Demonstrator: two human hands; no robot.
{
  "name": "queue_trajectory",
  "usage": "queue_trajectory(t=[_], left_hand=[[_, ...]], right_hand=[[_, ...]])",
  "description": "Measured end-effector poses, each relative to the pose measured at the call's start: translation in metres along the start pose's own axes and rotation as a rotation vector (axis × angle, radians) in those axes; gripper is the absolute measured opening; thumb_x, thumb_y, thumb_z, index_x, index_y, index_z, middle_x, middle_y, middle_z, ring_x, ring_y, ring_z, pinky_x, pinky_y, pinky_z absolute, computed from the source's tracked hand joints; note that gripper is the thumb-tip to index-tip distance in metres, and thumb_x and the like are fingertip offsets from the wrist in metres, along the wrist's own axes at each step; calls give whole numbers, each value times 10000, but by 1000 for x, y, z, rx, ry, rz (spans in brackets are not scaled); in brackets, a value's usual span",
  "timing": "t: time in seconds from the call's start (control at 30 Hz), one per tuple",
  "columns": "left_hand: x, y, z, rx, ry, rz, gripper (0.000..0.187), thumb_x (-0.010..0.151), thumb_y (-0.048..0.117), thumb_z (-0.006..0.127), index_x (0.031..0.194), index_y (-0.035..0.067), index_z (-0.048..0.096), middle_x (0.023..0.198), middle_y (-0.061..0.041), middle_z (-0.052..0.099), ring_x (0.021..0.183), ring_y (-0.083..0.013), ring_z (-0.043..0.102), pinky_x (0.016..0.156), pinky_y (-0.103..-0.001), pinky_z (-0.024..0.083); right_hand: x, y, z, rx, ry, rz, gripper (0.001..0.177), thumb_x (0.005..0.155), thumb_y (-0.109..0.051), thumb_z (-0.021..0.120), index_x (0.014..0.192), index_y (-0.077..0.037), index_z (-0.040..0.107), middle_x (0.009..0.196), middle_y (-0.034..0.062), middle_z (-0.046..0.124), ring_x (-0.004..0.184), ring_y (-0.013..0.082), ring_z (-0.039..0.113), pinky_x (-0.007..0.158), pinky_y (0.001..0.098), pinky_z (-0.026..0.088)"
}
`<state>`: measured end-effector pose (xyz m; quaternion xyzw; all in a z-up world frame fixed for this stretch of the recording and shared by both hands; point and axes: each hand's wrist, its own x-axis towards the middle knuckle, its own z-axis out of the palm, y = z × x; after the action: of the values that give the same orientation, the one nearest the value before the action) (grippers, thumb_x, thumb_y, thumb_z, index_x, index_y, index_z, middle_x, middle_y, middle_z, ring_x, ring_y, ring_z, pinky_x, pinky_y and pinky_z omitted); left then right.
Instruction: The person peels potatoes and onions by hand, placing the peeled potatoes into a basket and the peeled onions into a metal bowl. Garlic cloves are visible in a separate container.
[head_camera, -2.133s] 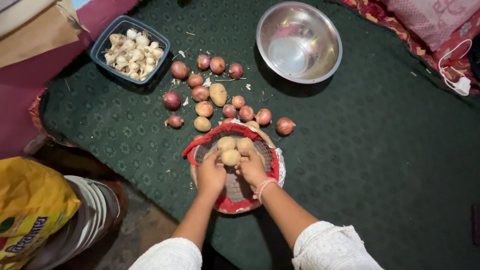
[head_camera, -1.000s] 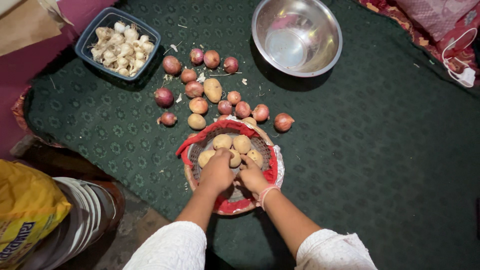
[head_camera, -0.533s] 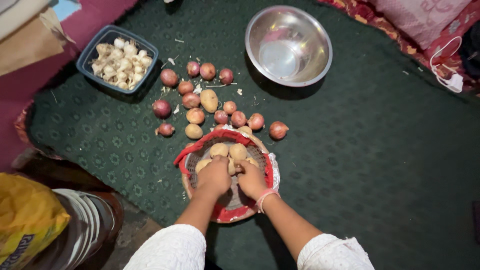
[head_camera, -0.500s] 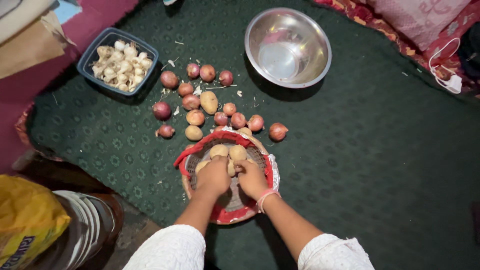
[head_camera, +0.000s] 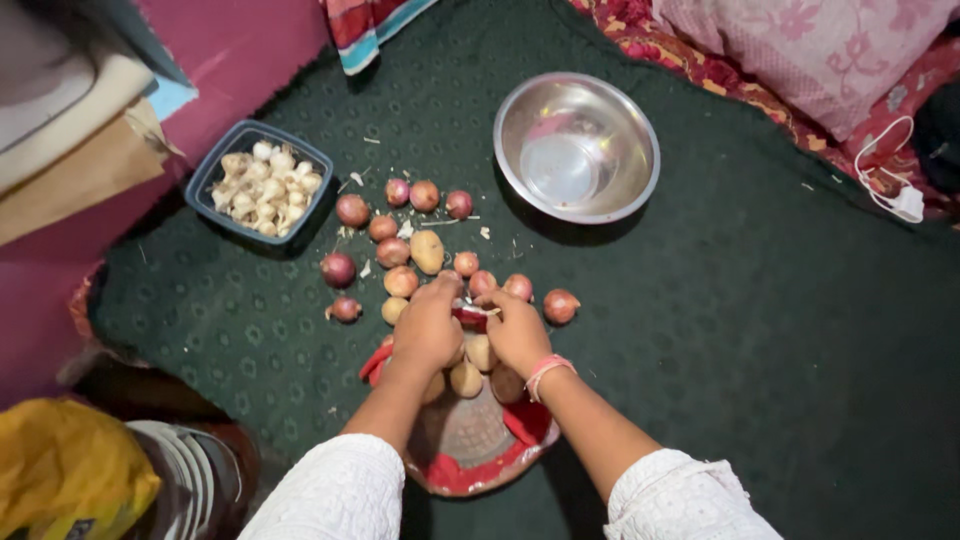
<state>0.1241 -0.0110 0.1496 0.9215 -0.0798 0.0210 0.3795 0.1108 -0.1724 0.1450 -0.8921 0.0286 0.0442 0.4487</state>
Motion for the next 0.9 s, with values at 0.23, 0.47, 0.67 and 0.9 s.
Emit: queue_trajectory(t=[0.23,0.47,0.67,0.9], left_hand=[[42,-26,-15,18,-30,-130,574,732,27,638,1300,90,589,1271,-183,634,1207,-385,565,961,-479,463],[81,-70,-19,-26,39,-189,461,814,19,560,1265,69,638,1264,-184,663,1188,-389,607,1000,-482,477],[105,-85,-29,44,-126,-256,406,782,80,630,1186,93,667,1167,-137,704,1133,-361,616,977,-460,497],[130,-93,-14,82,-176,-149,503,801,14,578,1290,108,646,1300,-129,660,1212,-342,607,1007,-457,487]], right_hand=[[50,5,10,60,7,9,335,848,15,569,1130,-64,733,1049,155,777,1005,268,758,919,336,566],[115,27,49,154,-52,27,411,830,24,568,1207,-61,709,1119,125,776,1059,227,745,947,317,555],[143,44,77,190,-153,184,443,833,-20,613,1269,-62,676,1038,96,738,958,245,728,849,341,560],[166,72,103,184,-98,241,467,860,-89,594,1313,20,618,985,145,751,905,238,735,818,333,561]])
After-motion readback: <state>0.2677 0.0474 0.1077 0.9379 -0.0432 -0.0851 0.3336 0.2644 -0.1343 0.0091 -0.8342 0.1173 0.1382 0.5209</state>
